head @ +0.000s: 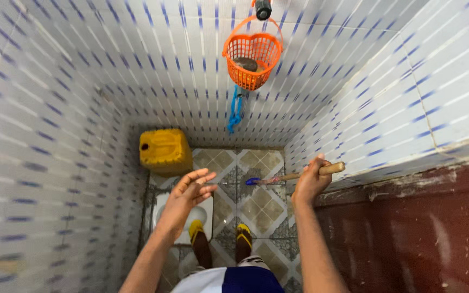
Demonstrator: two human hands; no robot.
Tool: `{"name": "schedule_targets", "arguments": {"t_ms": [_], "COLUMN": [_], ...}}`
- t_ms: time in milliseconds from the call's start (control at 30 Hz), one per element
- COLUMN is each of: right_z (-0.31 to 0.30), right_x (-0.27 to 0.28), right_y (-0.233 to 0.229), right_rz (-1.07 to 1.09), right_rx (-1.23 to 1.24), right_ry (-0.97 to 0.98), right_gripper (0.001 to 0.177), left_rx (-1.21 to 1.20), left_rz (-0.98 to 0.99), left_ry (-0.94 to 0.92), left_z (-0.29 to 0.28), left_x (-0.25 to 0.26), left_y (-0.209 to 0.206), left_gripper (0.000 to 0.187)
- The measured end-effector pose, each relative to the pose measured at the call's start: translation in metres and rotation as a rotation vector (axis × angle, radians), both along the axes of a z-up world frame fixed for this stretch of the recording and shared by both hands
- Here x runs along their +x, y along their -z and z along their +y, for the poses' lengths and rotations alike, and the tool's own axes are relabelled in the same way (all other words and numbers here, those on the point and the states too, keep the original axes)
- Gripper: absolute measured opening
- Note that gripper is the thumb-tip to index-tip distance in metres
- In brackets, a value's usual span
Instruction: The person cleans a squat toilet by using a mop and water from a bucket and a yellow jug. The person scrubs the toilet area with the mop and then pours water from the jug onto the toilet surface.
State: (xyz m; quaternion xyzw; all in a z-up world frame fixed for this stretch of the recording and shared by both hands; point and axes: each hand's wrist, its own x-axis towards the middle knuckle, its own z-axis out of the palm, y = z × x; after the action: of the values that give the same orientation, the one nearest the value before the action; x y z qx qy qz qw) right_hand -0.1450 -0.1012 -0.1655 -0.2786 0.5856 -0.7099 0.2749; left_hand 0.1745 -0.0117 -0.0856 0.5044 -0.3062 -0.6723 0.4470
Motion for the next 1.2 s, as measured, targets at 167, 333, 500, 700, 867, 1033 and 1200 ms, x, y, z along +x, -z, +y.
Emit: {"name": "schedule_targets", "arguments": {"t_ms": [167,333,500,700,867,1033,1200], "right_z": [0.001,-0.010,-0.011,0.013,0.007,0.014,0.019], "right_x": [-0.015,-0.037,-0.054,-0.072,-0.099,-0.110,-0.117], "right_y": [0.006,-0.013,-0.016,0.018,-0.016,-0.087,-0.132], "right_rz": [0.178,0.337,-0.047,0.453,0.382,0.322,0.359], "right_rx": [0.325,0.224,-0.059,-0.098,0.033,-0.373,-0.485], "right_ry": [-0.315,-1.100,-0.232,-0.905,-0.362,-0.251,-0.223], "right_gripper": [0.030,0.028,0.019,0.038,0.034,0.048,0.049], "left_rx": [0.057,0.035,0.068,0.094,0.070,0.043,0.034], "left_rz": [-0.035,-0.030,-0.065,-0.092,-0.075,-0.013,-0.044], "left_ry": [-0.020,-0.030,-0.081,-0.071,-0.073,-0.094,-0.119], "left_z": [0.005,0.007,0.024,0.043,0.064,0.087,0.098], "left_x": [-0.042,-0.081,-0.101,-0.115,-0.119,-0.122,-0.132], "left_y": [-0.008,-0.012,-0.017,-0.009,-0.002,-0.002,-0.012], "left_gripper": [0.041,0.040,0.040,0.040,0.042,0.040,0.040]}}
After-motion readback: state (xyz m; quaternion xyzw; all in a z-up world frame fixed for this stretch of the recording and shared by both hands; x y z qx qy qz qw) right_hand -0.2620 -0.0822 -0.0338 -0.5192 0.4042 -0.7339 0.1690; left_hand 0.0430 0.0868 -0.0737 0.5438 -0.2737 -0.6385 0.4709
